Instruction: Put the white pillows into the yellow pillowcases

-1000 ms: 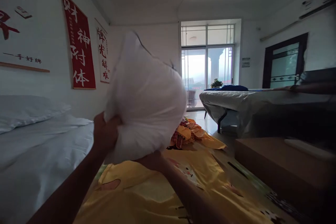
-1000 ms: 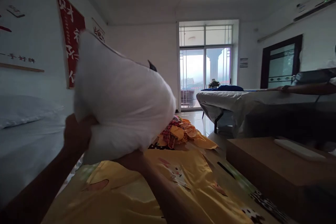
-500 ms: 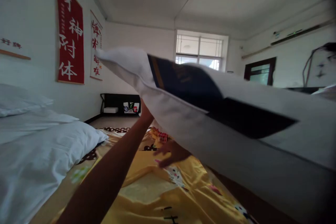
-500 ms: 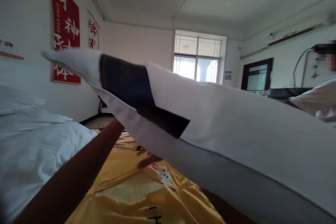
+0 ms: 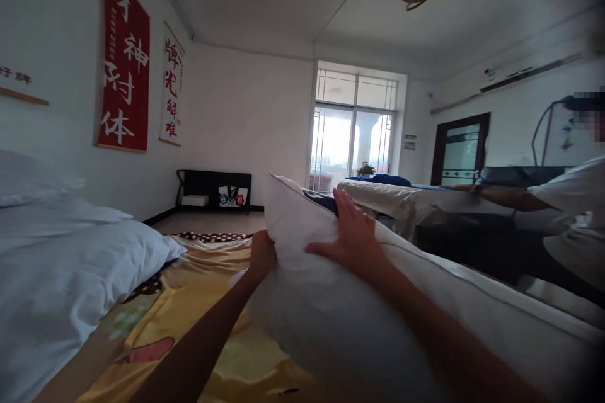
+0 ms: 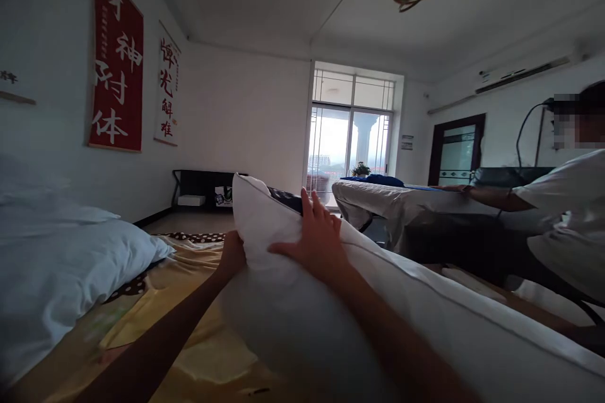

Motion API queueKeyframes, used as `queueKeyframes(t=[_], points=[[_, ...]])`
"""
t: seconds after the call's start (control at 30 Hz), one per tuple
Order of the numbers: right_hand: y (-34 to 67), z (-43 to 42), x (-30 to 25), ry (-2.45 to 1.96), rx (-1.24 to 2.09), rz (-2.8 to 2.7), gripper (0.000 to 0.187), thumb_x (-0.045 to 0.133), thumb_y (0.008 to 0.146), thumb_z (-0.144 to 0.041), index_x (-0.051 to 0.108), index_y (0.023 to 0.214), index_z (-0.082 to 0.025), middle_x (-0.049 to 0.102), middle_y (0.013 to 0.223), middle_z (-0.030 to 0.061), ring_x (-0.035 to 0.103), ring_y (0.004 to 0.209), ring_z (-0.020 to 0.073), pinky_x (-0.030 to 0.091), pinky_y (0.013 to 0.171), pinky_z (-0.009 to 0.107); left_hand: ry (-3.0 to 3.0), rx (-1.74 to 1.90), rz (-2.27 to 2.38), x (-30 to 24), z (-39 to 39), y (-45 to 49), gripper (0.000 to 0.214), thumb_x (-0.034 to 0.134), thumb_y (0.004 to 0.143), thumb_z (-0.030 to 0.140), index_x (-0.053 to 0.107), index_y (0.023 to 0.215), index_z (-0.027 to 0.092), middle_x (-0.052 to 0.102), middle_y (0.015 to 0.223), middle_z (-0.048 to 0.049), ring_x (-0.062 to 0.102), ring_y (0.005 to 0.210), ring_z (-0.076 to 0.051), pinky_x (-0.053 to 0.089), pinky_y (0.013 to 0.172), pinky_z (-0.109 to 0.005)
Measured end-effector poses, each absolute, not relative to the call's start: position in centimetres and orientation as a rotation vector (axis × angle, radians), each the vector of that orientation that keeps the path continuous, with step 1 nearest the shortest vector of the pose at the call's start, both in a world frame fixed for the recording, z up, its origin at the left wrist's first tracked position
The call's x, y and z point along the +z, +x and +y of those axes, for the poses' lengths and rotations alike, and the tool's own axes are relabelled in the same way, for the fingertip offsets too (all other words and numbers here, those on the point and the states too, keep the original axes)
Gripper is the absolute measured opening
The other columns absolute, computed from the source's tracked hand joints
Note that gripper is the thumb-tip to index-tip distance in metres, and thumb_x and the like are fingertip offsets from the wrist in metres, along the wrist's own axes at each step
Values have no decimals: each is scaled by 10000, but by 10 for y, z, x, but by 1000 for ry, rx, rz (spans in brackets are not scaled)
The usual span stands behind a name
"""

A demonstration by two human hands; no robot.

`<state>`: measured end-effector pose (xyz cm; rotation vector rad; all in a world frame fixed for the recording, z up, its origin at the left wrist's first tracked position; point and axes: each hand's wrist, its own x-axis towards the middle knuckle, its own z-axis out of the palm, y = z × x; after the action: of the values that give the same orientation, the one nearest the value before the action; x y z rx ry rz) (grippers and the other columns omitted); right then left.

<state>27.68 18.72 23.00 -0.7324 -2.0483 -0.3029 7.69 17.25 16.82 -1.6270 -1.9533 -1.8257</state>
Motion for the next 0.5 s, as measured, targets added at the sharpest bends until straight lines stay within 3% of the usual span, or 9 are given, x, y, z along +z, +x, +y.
queueKeyframes(t=[0.07, 0.17, 0.23, 0.37, 0.5], points=[[267, 198, 229, -806, -100, -2209, 1144, 733, 575, -630, 252, 1484, -129, 525, 1325, 200, 495, 1189, 393, 311, 999, 584, -1694, -1834, -1926, 161, 170, 73, 148, 508, 642, 204, 612, 570, 127, 660, 680, -66, 563, 716, -207, 434, 641, -269], [256, 201, 225, -760, 101, -2300, 745, 722, 615, -392, 533, 1291, -141, 646, 1127, 135, 586, 1031, 331, 407, 918, 479, -1796, -1811, -1912, 151, 158, 59, 178, 529, 612, 216, 673, 661, 124, 706, 788, -94, 598, 790, -245, 474, 721, -310], [257, 205, 226, -675, 302, -2280, 579, 690, 590, -270, 630, 1153, -146, 673, 1044, 107, 608, 950, 296, 449, 835, 412, -1898, -1785, -1946, 139, 142, 44, 284, 550, 632, 244, 712, 830, 121, 723, 902, -101, 623, 849, -266, 493, 761, -333], [271, 230, 238, -414, 682, -2199, 491, 709, 507, -265, 685, 981, -138, 680, 896, 55, 603, 838, 246, 456, 727, 341, -2324, -1683, -2194, 98, 109, 9, 660, 693, 694, 410, 557, 1289, 160, 646, 1225, -98, 598, 1090, -281, 488, 900, -350], [274, 252, 245, -380, 715, -2205, 315, 718, 488, -262, 650, 767, -131, 632, 750, 21, 569, 740, 199, 434, 668, 306, -2322, -1925, -2510, 55, 104, 6, 807, 645, 698, 662, 534, 1307, 145, 576, 1330, -124, 553, 1192, -290, 453, 982, -362]])
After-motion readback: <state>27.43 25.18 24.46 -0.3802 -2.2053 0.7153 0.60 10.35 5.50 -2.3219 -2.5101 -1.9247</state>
